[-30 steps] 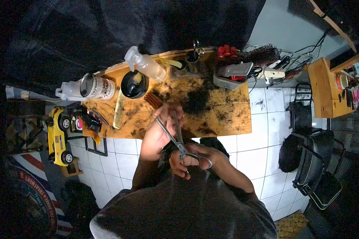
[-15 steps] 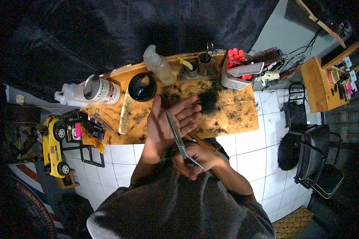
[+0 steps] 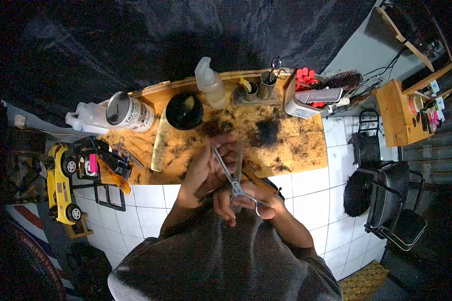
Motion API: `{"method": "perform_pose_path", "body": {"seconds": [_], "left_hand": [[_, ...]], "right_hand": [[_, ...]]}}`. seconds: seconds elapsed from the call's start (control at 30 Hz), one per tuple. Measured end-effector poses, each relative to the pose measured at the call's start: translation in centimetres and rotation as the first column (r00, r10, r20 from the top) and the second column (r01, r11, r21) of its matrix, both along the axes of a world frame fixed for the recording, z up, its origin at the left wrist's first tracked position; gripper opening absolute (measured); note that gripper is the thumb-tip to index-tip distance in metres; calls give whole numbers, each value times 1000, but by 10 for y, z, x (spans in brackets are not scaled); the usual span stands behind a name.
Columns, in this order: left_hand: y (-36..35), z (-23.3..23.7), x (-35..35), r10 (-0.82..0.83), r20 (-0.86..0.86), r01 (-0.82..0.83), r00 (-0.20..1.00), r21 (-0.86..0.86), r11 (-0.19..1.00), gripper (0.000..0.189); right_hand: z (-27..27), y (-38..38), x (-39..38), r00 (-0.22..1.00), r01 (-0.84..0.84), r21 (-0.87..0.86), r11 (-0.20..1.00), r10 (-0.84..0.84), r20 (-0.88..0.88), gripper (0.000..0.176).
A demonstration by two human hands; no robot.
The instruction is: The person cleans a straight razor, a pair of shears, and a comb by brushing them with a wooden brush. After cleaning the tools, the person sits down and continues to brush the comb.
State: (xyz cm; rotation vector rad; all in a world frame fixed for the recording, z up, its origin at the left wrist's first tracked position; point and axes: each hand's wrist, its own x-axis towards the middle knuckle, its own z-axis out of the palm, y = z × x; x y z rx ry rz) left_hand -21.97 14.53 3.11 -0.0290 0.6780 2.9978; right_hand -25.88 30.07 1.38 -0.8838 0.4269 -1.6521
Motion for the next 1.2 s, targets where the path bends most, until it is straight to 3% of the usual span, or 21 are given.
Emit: {"method": "perform_pose_path", "body": {"seconds": [0.03,0.13,0.2,0.43,0.5,0.53,0.6,0.77,0.83,0.87,0.97,1.03,1.07,1.13,1.2], "left_hand": [[-1,1,3,0,0,0,1000,4,1000,48],[-5,7,8,106,-119,-110,987,-27,994,36],[-8,7,9,130,19,-125,991,-163,979,25],[-20,-18,5,155,37,-147,987,-165,975,21],[-23,-24,0,251,-78,-263,965,-256,930,20],[-23,-18,0,249,-77,-260,965,-257,931,20],[-23,-2,2,227,138,-206,964,-152,967,18],[-36,-20,-2,211,34,-189,977,-319,929,19],[-40,-28,-2,190,-29,-188,981,-349,918,20],[-40,-30,0,207,44,-184,977,-305,934,21],[-38,-11,-5,239,185,-200,953,-203,958,25],[-38,-4,-7,254,248,-223,935,-149,964,28],[-38,-4,-7,246,237,-200,940,-200,959,29],[-40,-6,-7,234,225,-176,946,-252,952,29],[-40,-11,-7,201,132,-154,971,-302,941,29]], "right_hand": [[1,-2,1,992,18,-13,1000,-17,127,90],[8,-3,-9,999,-25,61,998,22,43,90],[5,-7,-13,996,-71,33,997,69,58,90],[12,-12,-27,988,-151,94,984,147,48,88],[15,-16,-32,988,-150,91,985,147,36,87],[16,-16,-33,989,-147,92,985,145,30,86],[17,-18,-36,989,-144,99,985,140,52,85],[16,-25,-37,991,-127,52,991,124,48,89],[23,-25,-36,991,-83,117,990,69,116,81],[19,-23,-37,991,-81,118,990,68,117,81],[-1,-18,-38,998,-50,129,990,55,-34,70],[-8,-21,-36,977,155,27,988,-149,-156,61],[-6,-22,-37,976,157,27,987,-151,-156,61],[2,-22,-39,998,69,0,998,-69,-4,55],[18,-30,-34,993,84,-13,996,-83,82,53]]}}
